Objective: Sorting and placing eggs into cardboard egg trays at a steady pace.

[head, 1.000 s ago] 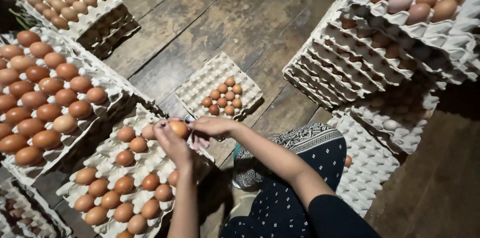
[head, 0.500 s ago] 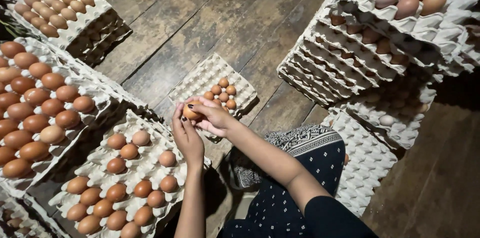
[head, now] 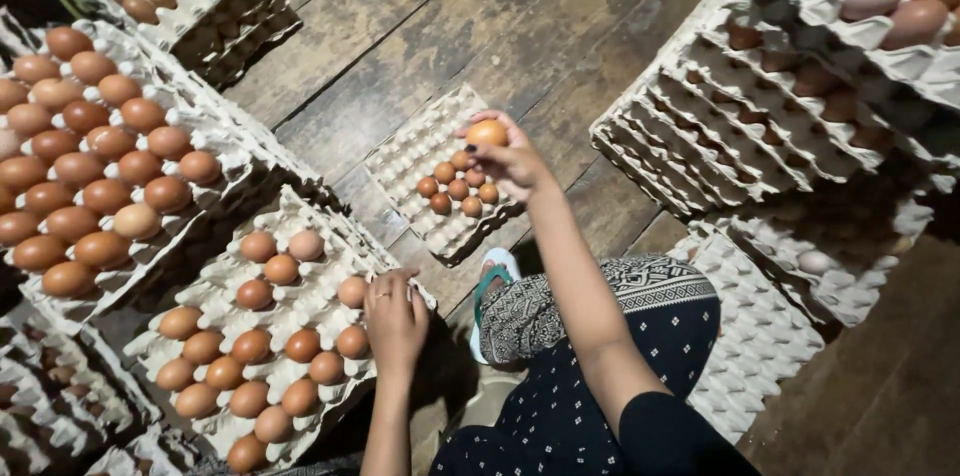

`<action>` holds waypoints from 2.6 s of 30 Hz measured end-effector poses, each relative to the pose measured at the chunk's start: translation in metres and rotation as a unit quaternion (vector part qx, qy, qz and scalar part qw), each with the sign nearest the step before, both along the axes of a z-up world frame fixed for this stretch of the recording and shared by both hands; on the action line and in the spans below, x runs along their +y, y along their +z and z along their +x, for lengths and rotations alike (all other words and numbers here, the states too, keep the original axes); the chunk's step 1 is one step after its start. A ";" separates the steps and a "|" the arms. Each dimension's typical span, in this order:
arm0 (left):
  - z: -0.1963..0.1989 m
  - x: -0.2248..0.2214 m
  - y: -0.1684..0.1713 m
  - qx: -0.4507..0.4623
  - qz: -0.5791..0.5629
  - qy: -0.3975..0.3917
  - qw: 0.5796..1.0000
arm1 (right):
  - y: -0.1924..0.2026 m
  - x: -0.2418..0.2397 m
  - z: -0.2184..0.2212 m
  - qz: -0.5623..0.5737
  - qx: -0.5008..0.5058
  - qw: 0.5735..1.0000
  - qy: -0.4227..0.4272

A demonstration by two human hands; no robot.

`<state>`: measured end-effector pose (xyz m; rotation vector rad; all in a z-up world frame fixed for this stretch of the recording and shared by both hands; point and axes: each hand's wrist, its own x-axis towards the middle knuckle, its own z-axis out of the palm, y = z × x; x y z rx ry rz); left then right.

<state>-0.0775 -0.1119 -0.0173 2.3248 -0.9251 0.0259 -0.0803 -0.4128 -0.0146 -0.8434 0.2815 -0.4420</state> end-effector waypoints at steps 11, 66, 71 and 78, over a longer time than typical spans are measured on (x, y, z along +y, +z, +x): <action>-0.007 -0.004 -0.009 -0.102 0.166 -0.023 0.981 | -0.168 -0.079 -0.007 0.192 0.142 0.960 -0.148; -0.002 -0.011 -0.004 -0.122 0.038 -0.039 0.991 | -0.253 -0.066 0.014 -0.539 0.454 0.683 -0.192; -0.003 -0.007 -0.012 -0.124 0.037 -0.050 0.990 | -0.266 -0.050 0.020 -0.412 0.573 0.688 -0.171; -0.008 0.003 -0.021 -0.148 0.052 -0.046 0.987 | -0.206 -0.005 0.048 -0.570 0.382 0.667 -0.291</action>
